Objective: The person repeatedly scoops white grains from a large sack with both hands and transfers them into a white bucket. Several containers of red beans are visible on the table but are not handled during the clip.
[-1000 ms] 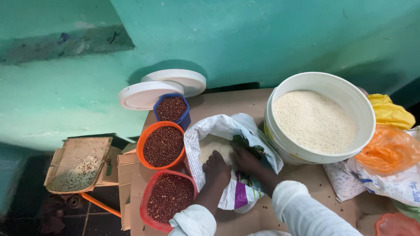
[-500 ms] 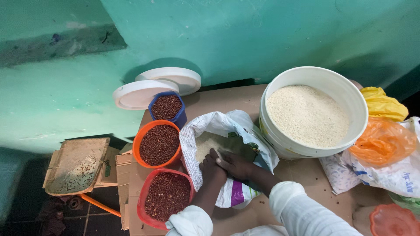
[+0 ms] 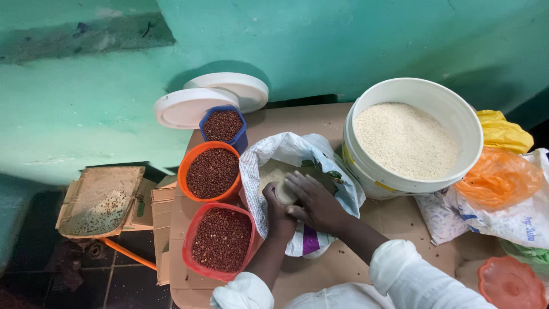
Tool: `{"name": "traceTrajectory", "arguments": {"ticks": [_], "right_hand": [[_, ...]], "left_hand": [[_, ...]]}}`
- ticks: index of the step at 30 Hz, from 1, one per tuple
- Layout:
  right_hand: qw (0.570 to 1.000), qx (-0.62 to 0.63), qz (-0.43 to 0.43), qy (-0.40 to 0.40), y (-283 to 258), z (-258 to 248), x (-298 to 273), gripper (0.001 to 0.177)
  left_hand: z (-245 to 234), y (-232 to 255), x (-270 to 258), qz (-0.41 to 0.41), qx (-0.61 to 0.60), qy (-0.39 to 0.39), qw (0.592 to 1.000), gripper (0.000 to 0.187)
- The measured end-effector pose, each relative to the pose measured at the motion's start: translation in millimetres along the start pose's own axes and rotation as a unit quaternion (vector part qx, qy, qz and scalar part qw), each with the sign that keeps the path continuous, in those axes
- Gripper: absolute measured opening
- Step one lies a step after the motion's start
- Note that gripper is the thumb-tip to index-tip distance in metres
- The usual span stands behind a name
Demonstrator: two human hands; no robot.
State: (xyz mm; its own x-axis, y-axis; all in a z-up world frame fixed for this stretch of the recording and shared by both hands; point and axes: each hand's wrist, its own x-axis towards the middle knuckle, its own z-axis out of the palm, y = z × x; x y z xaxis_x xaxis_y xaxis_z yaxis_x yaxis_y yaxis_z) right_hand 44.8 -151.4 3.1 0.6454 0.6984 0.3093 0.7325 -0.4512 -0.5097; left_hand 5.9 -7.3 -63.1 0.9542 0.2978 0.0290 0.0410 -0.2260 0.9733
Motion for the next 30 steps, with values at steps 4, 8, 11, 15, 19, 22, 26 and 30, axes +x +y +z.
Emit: {"name": "traceTrajectory", "arguments": {"ticks": [4, 8, 11, 15, 19, 22, 26, 30], "right_hand": [[0.998, -0.061, 0.016, -0.029, -3.9, -5.4, 4.7, 0.074], [1.0, -0.013, -0.006, 0.02, -2.8, -18.4, 0.8, 0.076], [0.999, -0.04, -0.01, -0.002, -13.0, -15.0, -3.9, 0.076], [0.999, -0.019, 0.029, 0.029, -21.1, -23.7, -8.1, 0.074], [0.994, -0.003, 0.023, 0.107, -24.6, -55.2, -16.5, 0.071], [0.981, 0.039, 0.078, 0.172, -18.3, -90.4, -25.2, 0.063], [0.934, 0.06, 0.223, 0.273, 13.2, -141.6, -46.2, 0.048], [0.878, -0.056, 0.33, 0.342, 54.0, -174.9, -77.3, 0.035]], "left_hand": [[-3.6, -7.9, -3.9, 0.082, 0.013, 0.013, 0.996, 0.073], [1.7, -16.1, -3.3, 0.061, -0.014, 0.01, 0.998, 0.074], [4.5, -18.3, -8.8, 0.101, -0.044, 0.008, 0.994, 0.074], [7.9, -3.5, -11.8, 0.091, -0.053, 0.005, 0.994, 0.073], [21.8, 41.4, 0.0, 0.153, -0.107, -0.024, 0.982, 0.079], [39.1, 96.0, 17.5, 0.221, -0.093, -0.049, 0.97, 0.08], [80.6, 177.2, 48.6, 0.361, 0.201, -0.082, 0.907, 0.083], [134.8, 234.1, 65.9, 0.462, 0.465, -0.165, 0.737, 0.071]]}}
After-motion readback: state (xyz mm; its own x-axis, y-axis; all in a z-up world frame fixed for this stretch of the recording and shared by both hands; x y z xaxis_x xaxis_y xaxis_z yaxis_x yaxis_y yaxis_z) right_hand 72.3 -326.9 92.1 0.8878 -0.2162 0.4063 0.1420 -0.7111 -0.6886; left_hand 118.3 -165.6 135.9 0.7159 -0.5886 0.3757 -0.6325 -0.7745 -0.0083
